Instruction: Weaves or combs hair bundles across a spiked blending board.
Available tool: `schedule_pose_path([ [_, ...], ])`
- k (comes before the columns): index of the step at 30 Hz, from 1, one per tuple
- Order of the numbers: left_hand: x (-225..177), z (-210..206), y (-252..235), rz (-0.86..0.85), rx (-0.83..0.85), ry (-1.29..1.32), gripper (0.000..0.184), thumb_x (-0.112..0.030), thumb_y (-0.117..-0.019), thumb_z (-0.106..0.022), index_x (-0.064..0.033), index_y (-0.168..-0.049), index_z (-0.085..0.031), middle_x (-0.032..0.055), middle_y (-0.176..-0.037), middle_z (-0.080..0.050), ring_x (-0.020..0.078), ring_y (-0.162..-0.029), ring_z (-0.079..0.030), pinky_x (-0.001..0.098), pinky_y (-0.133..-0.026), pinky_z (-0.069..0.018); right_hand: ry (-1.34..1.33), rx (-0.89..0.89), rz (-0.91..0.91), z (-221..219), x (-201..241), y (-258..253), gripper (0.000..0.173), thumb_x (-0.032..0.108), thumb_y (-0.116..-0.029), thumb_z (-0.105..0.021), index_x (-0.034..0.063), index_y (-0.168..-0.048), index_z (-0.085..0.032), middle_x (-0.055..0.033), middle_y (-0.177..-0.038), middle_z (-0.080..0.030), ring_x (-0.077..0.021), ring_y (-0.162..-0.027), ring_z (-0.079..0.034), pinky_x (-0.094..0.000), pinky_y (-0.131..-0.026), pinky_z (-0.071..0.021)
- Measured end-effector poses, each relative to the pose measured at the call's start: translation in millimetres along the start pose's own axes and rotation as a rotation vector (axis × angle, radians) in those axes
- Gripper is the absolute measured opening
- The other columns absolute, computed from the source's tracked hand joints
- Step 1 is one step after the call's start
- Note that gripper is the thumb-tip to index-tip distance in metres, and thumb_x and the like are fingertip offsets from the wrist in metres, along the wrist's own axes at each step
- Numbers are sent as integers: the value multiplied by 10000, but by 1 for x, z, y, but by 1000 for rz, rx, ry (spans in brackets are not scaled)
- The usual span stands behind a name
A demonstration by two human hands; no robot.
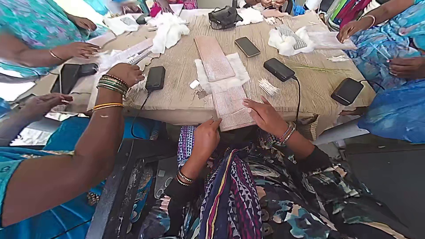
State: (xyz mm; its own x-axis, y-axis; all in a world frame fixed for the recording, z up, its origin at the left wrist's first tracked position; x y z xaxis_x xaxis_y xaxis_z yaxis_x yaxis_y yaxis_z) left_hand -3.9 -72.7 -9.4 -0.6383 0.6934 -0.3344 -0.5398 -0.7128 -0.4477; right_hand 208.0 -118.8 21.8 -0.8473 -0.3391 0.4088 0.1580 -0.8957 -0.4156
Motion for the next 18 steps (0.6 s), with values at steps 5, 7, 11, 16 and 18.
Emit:
schedule_pose_path([
  [5,9,-2,-4,48,66,-15,329,27,-925,-554,-63,-1130,-796,175,-832,-719,359,-728,-722,523,-636,-578,228,394,-38,-55,4,-12,683,475,-1083,-312,-45,-1494,-475,-186,-1654,-330,-301,-1560,-273,-596,-1260,-111],
  [7,10,-3,1,37,62,1,325,20,-922,-560,-66,-1125,-798,167,-818,-718,350,-717,-720,517,-629,-578,240,443,-53,-56,7,0,748,533,-1066,-304,-41,-1529,-425,-192,-1669,-293,-304,-1569,-246,-587,-1262,-106],
  [11,4,1,8,-54,38,34,306,25,-890,-563,-46,-1064,-804,166,-792,-717,355,-690,-720,515,-597,-571,227,563,-26,-26,23,27,755,556,-1079,-233,-15,-1528,-441,-174,-1633,-378,-292,-1545,-312,-608,-1258,-89],
  [16,-2,4,14,-117,-54,41,299,19,-887,-542,-41,-1023,-801,148,-788,-725,326,-679,-718,477,-578,-553,212,26,93,-13,17,15,252,167,-976,-568,34,-979,-782,-128,-995,-755,-325,-980,-728,-669,-1054,-409],
  [18,-3,8,14,-122,-100,24,292,7,-886,-538,-50,-996,-802,136,-792,-735,312,-682,-723,465,-578,-553,243,-18,106,-21,16,7,201,135,-940,-612,57,-801,-734,-109,-845,-704,-311,-846,-691,-586,-909,-469],
])
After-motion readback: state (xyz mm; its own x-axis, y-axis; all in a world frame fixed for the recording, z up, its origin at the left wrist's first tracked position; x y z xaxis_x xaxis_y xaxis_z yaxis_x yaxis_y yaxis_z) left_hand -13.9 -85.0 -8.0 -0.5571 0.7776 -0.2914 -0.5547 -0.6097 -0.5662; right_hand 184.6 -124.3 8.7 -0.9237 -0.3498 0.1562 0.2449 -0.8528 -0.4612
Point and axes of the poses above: each hand's wrist, its own y-axis away from the middle knuckle, its own z-axis out of the back of the hand, x = y × z, the point moved 5 cm from there along -y, towards the middle knuckle
